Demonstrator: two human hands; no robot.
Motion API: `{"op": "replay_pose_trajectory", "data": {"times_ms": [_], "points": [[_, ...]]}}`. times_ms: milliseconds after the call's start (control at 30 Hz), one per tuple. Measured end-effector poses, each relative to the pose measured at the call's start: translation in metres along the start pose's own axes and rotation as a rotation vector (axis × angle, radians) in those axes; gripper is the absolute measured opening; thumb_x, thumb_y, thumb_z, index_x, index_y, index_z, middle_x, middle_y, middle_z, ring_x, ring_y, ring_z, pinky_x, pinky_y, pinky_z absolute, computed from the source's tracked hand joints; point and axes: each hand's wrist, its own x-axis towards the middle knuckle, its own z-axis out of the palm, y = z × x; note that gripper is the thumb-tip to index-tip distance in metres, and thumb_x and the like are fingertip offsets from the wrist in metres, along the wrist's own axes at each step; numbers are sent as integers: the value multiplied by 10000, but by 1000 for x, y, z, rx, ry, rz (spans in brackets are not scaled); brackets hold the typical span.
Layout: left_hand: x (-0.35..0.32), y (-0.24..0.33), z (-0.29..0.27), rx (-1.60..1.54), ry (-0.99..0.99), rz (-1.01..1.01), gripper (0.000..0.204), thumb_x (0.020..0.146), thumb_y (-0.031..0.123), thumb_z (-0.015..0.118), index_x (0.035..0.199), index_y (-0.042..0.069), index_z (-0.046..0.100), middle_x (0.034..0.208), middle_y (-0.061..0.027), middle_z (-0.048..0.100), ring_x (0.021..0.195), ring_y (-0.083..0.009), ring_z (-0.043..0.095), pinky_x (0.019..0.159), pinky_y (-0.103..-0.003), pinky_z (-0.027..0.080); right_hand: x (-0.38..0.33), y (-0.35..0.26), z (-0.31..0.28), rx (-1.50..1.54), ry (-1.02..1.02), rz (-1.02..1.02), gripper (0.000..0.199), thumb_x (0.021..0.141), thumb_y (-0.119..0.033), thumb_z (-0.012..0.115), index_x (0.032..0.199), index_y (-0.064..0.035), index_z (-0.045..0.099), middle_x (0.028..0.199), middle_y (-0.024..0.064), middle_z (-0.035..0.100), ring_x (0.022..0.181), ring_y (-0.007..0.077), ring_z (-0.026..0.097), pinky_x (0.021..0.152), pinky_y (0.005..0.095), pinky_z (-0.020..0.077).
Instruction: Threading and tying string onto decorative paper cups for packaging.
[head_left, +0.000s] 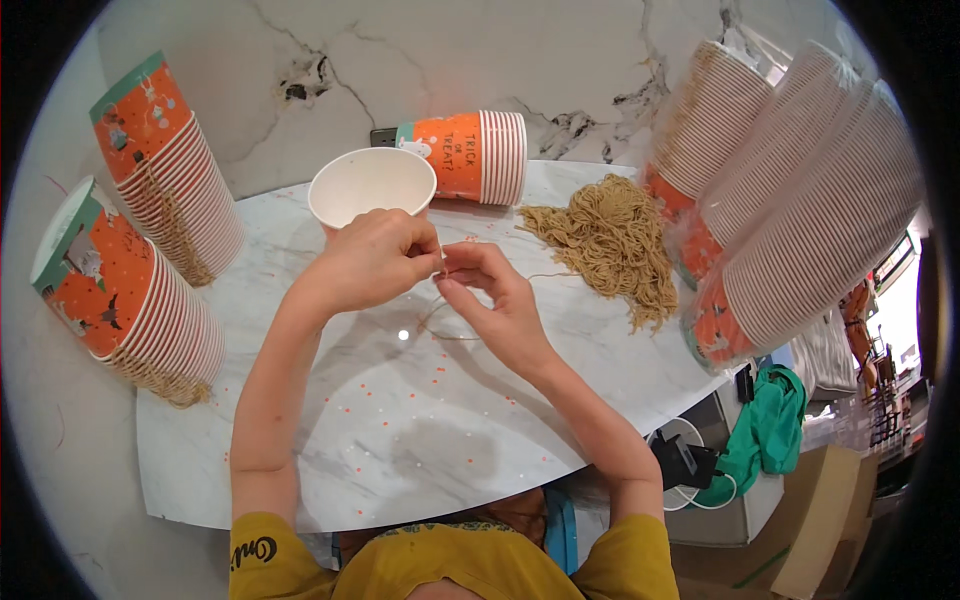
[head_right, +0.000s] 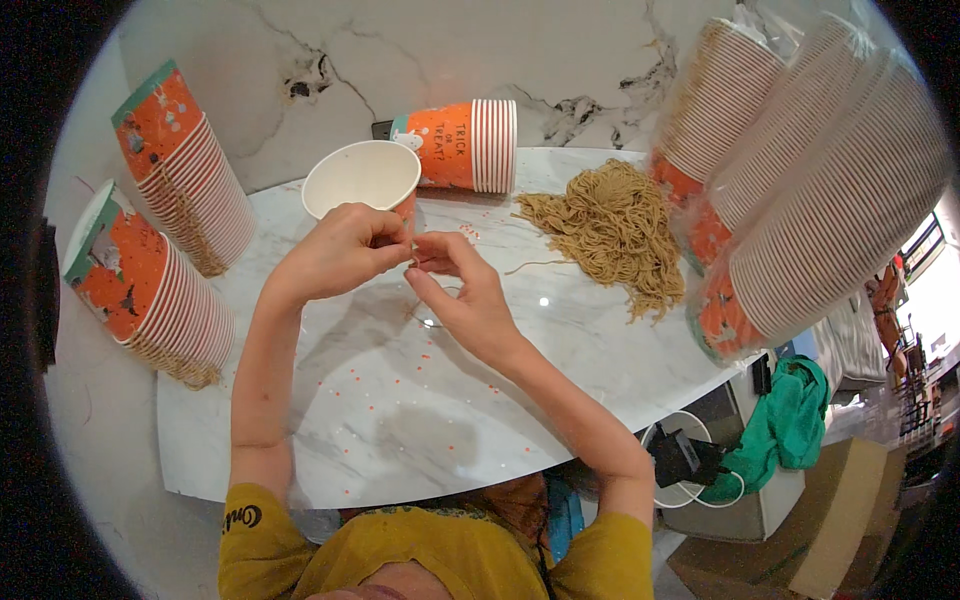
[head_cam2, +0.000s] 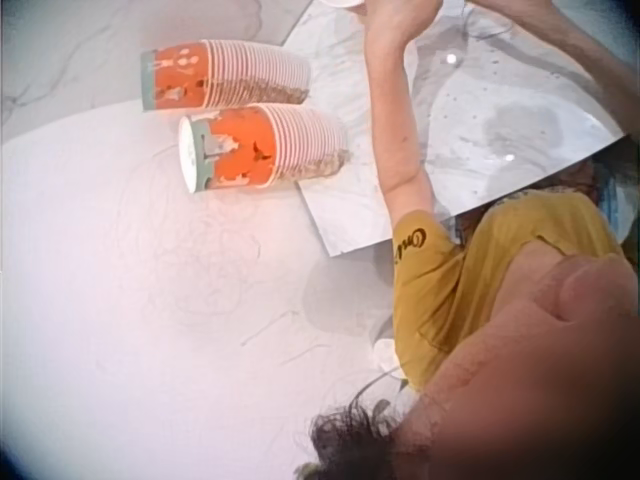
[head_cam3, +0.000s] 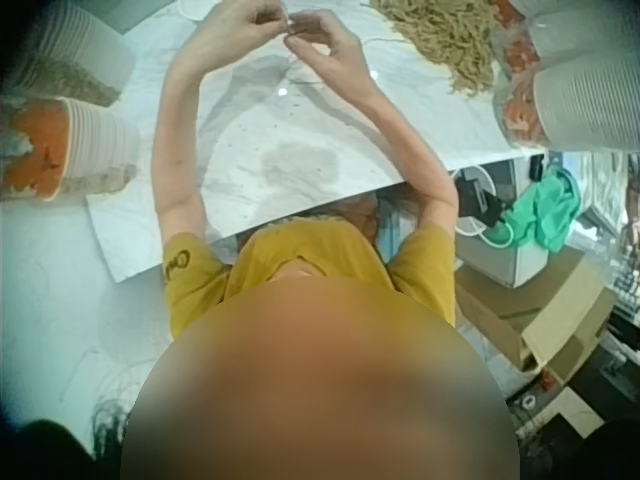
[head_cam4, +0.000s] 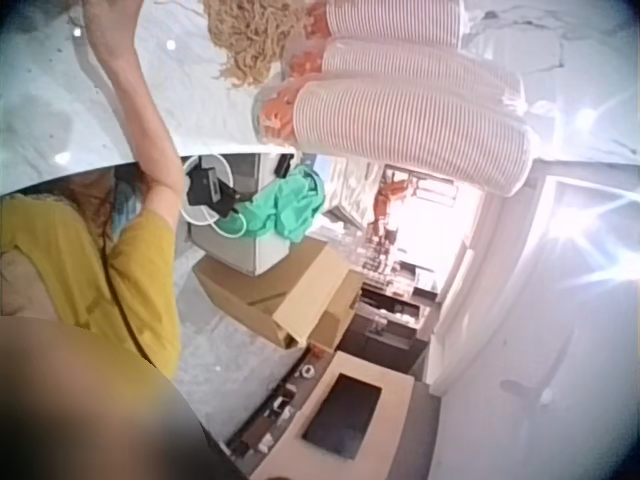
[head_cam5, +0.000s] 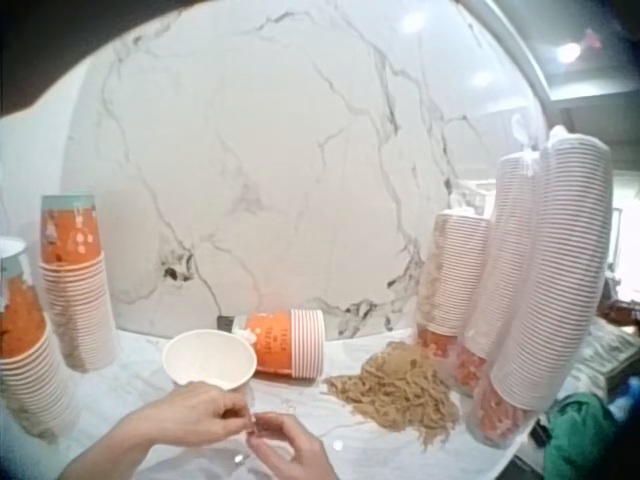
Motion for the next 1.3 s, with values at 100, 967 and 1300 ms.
{"op": "replay_pose_trajectory", "data": {"times_ms": [100, 967, 1300], "points": [[3, -4, -3, -8, -29, 10, 172, 841, 135, 675, 780, -26, 676, 684, -102, 666, 627, -216, 620, 606, -360, 484, 6, -3, 4, -37, 9, 46, 232, 942, -78, 668, 1146, 8, 602, 1024, 66, 663, 887, 140, 655, 766, 301, 517], [15, -52, -13, 261, 144, -41, 221, 784, 67, 631, 988, 14, 700, 880, -129, 713, 830, -273, 672, 759, -381, 520, 45, 61, 36, -174, 269, 24, 127, 879, -100, 660, 866, 7, 593, 788, 61, 624, 628, 115, 555, 608, 296, 475], [14, -55, -12, 200, 155, -42, 283, 776, 51, 597, 1034, 31, 710, 851, -127, 719, 788, -273, 680, 728, -398, 519, 58, 57, 45, -114, 228, 140, 111, 879, -90, 635, 878, 12, 592, 793, 59, 627, 674, 114, 563, 636, 304, 480]]}}
